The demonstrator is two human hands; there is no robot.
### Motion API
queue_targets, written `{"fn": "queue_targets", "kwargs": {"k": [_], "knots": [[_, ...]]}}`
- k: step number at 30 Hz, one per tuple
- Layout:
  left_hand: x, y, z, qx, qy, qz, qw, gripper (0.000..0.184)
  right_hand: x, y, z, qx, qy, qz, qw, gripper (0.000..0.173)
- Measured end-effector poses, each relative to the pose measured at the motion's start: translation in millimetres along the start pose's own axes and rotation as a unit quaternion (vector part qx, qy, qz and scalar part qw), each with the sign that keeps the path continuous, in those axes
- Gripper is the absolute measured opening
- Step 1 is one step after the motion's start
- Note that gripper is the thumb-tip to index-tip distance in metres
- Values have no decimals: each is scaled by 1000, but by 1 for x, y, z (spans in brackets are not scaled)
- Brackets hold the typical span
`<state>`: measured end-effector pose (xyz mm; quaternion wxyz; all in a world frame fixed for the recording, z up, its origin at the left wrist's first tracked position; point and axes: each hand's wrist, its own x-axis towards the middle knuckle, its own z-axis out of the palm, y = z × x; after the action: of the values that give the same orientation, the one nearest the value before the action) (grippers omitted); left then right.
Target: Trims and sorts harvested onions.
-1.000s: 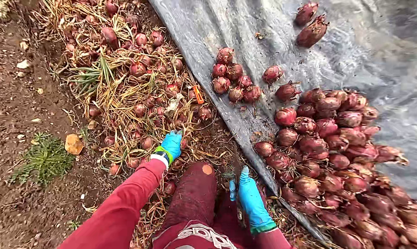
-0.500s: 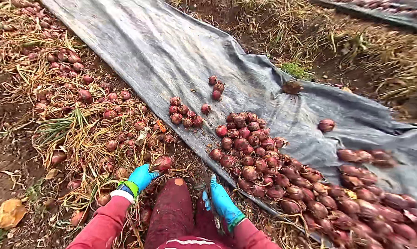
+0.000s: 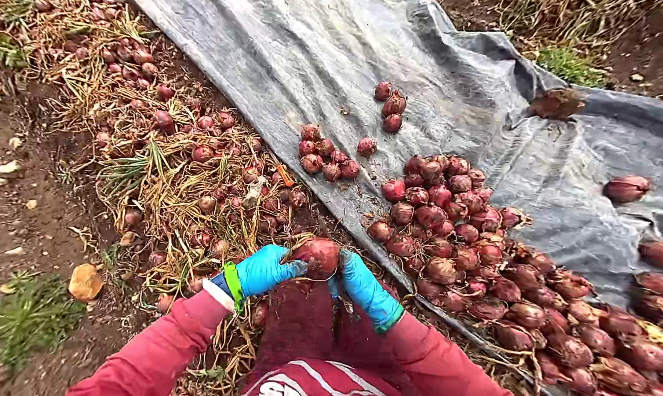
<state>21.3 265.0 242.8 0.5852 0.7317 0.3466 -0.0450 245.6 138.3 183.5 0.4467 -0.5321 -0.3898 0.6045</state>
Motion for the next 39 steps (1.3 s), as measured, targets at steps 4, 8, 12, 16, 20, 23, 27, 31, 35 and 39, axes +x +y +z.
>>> {"fn": "queue_targets", "kwargs": {"k": [4, 8, 12, 16, 20, 23, 27, 31, 35, 39], "knots": [[30, -11, -32, 60, -17, -88, 994, 51, 34, -5, -11, -124, 44, 72, 989, 89], [57, -27, -53, 169, 89, -235, 953, 59, 45, 7, -23, -58, 34, 153, 986, 85], [52, 2, -23, 128, 72, -196, 969, 46, 42, 30, -24, -91, -80, 250, 961, 81], [57, 51, 6, 273, -109, -133, 946, 45, 32, 12, -22, -98, -120, 186, 970, 76], [67, 46, -32, 364, 9, -165, 916, 37, 12, -17, -36, -101, 38, 123, 987, 91], [29, 21, -83, 296, 182, -212, 913, 37, -10, -36, -52, -71, 163, 95, 980, 89], [-89, -42, -121, 225, 361, -297, 855, 41, -59, -4, -48, -168, 91, 139, 972, 94], [-215, -151, -111, 173, 427, -497, 735, 54, -82, 39, -42, -203, 19, 218, 954, 85], [-178, -128, -13, 84, 452, -437, 773, 41, -78, 59, -31, -237, -22, 273, 932, 81], [-44, -118, 34, 65, 371, -452, 809, 57, -55, 58, -28, -295, -20, 313, 903, 78]]}}
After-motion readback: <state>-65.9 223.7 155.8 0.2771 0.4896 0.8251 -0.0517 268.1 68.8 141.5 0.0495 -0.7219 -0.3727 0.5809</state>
